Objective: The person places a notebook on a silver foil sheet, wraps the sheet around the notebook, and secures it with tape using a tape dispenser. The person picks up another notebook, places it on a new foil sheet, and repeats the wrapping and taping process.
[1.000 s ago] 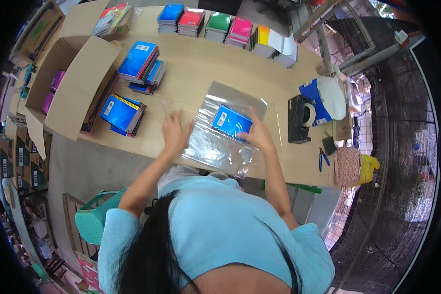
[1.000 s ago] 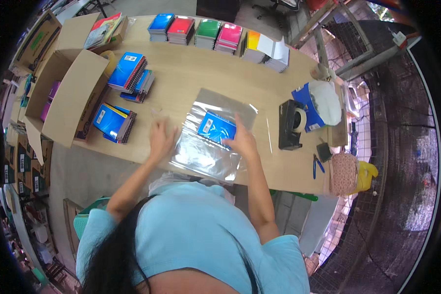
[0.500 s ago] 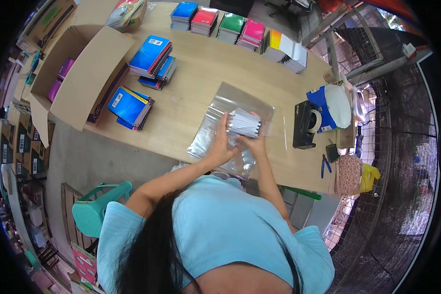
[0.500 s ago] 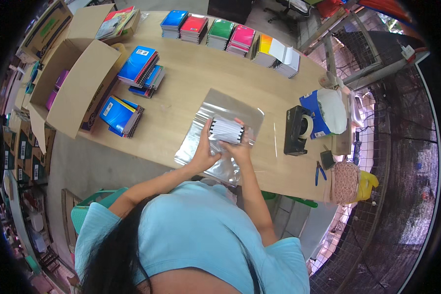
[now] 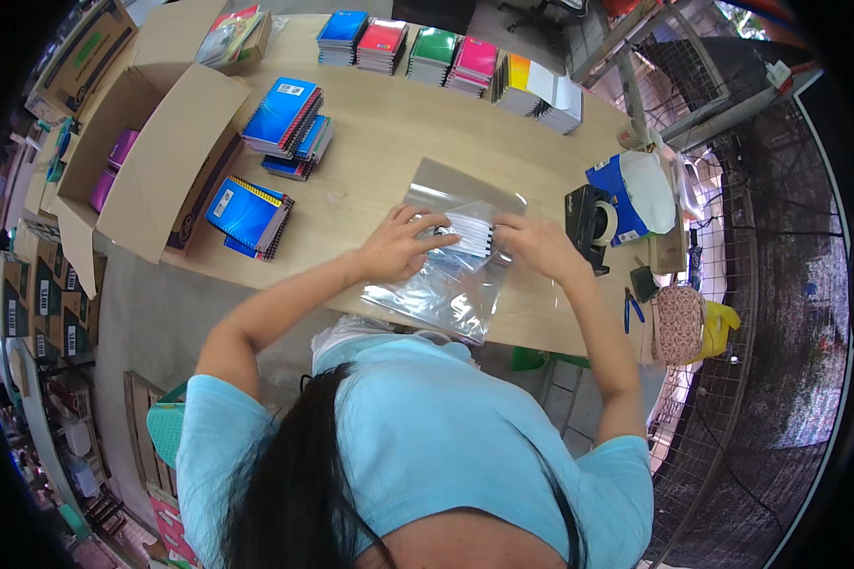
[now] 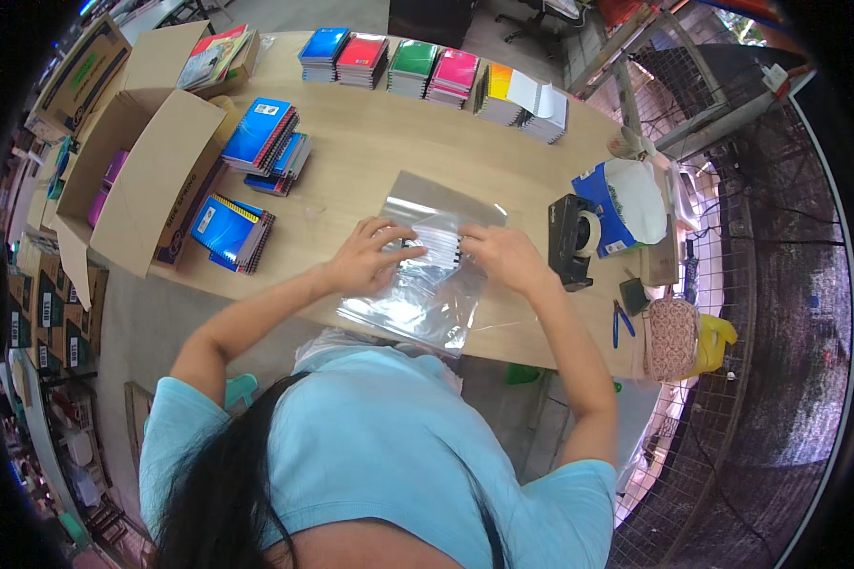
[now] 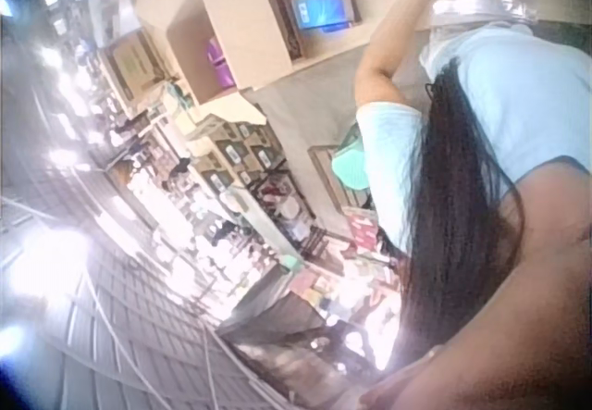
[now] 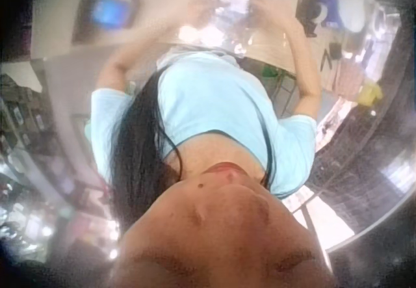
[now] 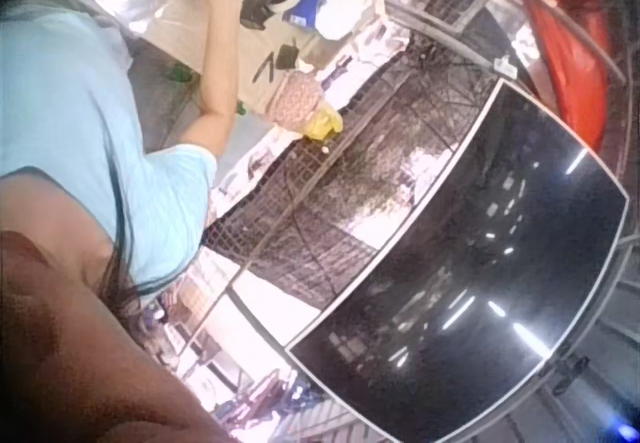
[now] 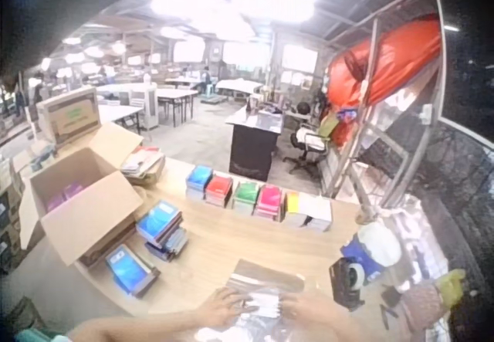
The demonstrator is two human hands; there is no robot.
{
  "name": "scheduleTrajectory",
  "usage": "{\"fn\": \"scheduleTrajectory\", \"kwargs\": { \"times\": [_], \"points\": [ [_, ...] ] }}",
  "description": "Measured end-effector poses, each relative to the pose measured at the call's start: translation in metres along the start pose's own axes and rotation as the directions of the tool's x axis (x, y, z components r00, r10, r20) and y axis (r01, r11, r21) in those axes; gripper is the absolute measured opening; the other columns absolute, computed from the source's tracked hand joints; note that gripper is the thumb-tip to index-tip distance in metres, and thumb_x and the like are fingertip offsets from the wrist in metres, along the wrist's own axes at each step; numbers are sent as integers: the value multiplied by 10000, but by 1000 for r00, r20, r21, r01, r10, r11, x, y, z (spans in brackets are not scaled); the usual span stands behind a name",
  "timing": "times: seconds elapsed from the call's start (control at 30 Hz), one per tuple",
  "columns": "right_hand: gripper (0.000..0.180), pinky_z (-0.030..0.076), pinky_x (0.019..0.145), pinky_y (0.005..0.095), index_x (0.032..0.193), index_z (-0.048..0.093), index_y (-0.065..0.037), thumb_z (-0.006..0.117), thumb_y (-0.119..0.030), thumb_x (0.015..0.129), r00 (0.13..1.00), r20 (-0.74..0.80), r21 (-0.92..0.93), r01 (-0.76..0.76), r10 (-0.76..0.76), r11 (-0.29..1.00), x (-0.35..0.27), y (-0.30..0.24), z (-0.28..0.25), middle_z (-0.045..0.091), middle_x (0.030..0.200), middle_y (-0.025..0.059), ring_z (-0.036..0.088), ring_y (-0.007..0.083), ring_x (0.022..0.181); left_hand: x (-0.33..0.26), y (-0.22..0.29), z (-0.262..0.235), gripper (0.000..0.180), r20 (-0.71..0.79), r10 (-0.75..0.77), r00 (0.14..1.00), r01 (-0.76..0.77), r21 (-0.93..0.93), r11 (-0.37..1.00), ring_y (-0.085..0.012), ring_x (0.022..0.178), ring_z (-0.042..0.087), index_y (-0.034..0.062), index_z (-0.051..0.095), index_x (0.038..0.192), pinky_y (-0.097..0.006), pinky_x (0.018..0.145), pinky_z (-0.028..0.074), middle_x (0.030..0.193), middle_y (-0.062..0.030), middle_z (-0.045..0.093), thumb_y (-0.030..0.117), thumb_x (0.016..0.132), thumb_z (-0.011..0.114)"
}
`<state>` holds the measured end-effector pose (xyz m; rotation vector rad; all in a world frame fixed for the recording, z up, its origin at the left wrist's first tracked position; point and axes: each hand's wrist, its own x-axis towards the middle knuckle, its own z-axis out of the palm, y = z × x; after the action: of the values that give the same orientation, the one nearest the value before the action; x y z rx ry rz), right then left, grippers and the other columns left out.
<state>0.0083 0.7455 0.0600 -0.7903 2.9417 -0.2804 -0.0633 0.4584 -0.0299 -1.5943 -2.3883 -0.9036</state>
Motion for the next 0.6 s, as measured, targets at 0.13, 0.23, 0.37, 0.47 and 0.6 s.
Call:
{"fn": "scheduleTrajectory", "kwargs": {
  "times": [0.13, 0.23, 0.37, 0.47, 0.6],
  "points": [
    [93, 514, 703, 416, 823, 647, -83, 704, -125, 762, 986, -3, 54, 166, -166, 985, 21, 21, 2, 640, 1050, 68, 646, 277, 850, 32, -20, -32, 829, 306, 250, 919, -281, 62, 958, -303, 1338, 394, 350, 534, 1400, -508, 1115, 311, 1435, -51, 458, 193, 620, 767],
    [123, 505, 757, 425, 748, 629, -74, 730, -140, 723, 987, 107, 174, 99, -119, 980, 40, 9, -1, 626, 1002, 60, 632, 276, 898, 46, -20, -39, 935, 440, 294, 849, -340, 28, 940, -319, 1421, 314, 411, 465, 1438, -552, 1151, 262, 1529, -54, 369, 211, 588, 799],
    [196, 482, 848, 450, 796, 659, -100, 783, -164, 659, 971, -66, 143, 239, -231, 960, 49, 4, 9, 611, 1059, 61, 593, 311, 993, 47, -23, -27, 1050, 542, 266, 797, -328, 19, 944, -341, 1498, 187, 484, 349, 1482, -619, 1179, 177, 1612, -88, 230, 208, 585, 821],
    [444, 479, 903, 443, 1052, 648, -140, 835, -175, 651, 949, -286, 161, 187, -136, 969, 40, 11, 36, 586, 1162, 80, 584, 317, 1058, 43, -24, -22, 1054, 547, 237, 803, -298, 24, 954, -358, 1495, 183, 492, 329, 1487, -628, 1179, 161, 1614, -122, 209, 223, 600, 830],
    [1106, 482, 944, 378, 1580, 211, -206, 873, -159, 696, 853, -172, 953, 18, 494, 301, 14, 17, 117, 583, 1176, 111, 590, 243, 1093, 32, -16, -4, 1010, 479, 235, 846, -285, 32, 958, -389, 1493, 170, 479, 394, 1459, -648, 1169, 148, 1614, -140, 202, 263, 587, 857]
  ]
}}
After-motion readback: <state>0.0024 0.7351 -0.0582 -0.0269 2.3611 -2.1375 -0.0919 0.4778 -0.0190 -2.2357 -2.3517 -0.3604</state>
